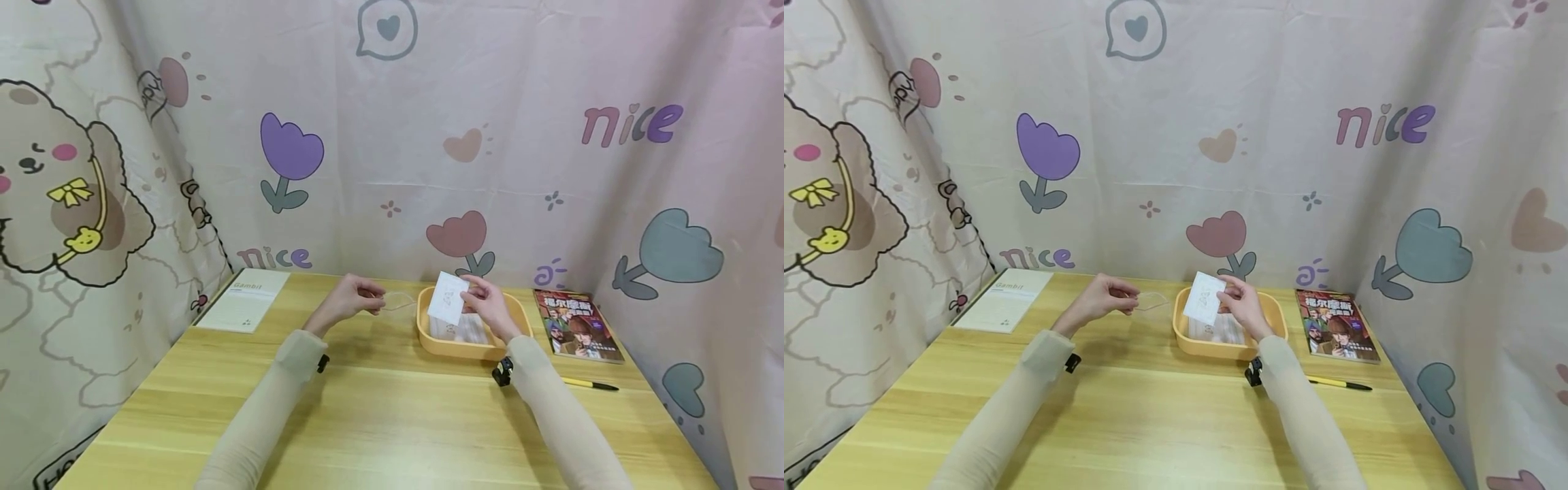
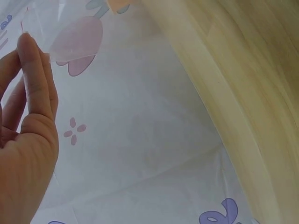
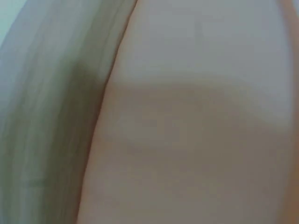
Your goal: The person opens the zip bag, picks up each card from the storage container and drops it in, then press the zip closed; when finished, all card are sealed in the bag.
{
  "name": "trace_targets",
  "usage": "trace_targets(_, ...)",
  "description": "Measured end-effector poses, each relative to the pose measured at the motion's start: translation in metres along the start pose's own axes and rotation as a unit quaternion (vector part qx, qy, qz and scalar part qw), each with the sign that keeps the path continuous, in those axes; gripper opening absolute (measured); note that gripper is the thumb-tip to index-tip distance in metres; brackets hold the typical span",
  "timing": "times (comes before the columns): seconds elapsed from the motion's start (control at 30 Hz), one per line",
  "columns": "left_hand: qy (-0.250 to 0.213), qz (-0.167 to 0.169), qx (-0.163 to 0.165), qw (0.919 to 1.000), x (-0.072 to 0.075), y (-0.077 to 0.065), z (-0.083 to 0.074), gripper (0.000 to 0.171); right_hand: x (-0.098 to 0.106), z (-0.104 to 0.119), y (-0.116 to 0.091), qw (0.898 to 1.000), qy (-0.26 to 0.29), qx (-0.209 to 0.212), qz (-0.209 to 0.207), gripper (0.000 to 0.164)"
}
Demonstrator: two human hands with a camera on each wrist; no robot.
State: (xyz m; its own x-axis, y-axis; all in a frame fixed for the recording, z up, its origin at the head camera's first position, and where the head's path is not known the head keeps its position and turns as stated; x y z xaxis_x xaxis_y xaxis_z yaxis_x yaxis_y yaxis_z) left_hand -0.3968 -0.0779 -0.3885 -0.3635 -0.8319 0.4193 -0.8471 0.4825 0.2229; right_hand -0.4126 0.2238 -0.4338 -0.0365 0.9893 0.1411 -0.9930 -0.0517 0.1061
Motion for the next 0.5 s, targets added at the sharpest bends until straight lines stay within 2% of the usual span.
trace_targets(0.3,-0.005,-0.006,0.006,1.0,-0.001,0.004,-0.002,0.027,-0.005,0.021,-0.003,0.999,0.043,0.029,-0.005,0.046)
trace_targets(0.5,-0.006,-0.004,0.009,0.9999,0.0,0.002,-0.003,0.03,-0.01,0.033,-0.006,0.997,0.069,0.039,-0.005,0.045)
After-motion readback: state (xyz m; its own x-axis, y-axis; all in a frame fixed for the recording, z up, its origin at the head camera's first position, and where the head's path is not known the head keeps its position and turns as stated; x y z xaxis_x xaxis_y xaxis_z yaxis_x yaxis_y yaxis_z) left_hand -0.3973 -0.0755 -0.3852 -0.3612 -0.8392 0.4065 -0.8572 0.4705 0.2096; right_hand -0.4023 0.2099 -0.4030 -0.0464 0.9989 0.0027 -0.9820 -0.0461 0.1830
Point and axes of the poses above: each hand's wrist, its own y-axis towards the middle knuckle, its own x-axis out of the back of the hand, z = x × y, the point moved 7 cm from there along y, towards the middle knuckle, and after that the axes turned 4 degrees about -x, right-handed, at the moved point
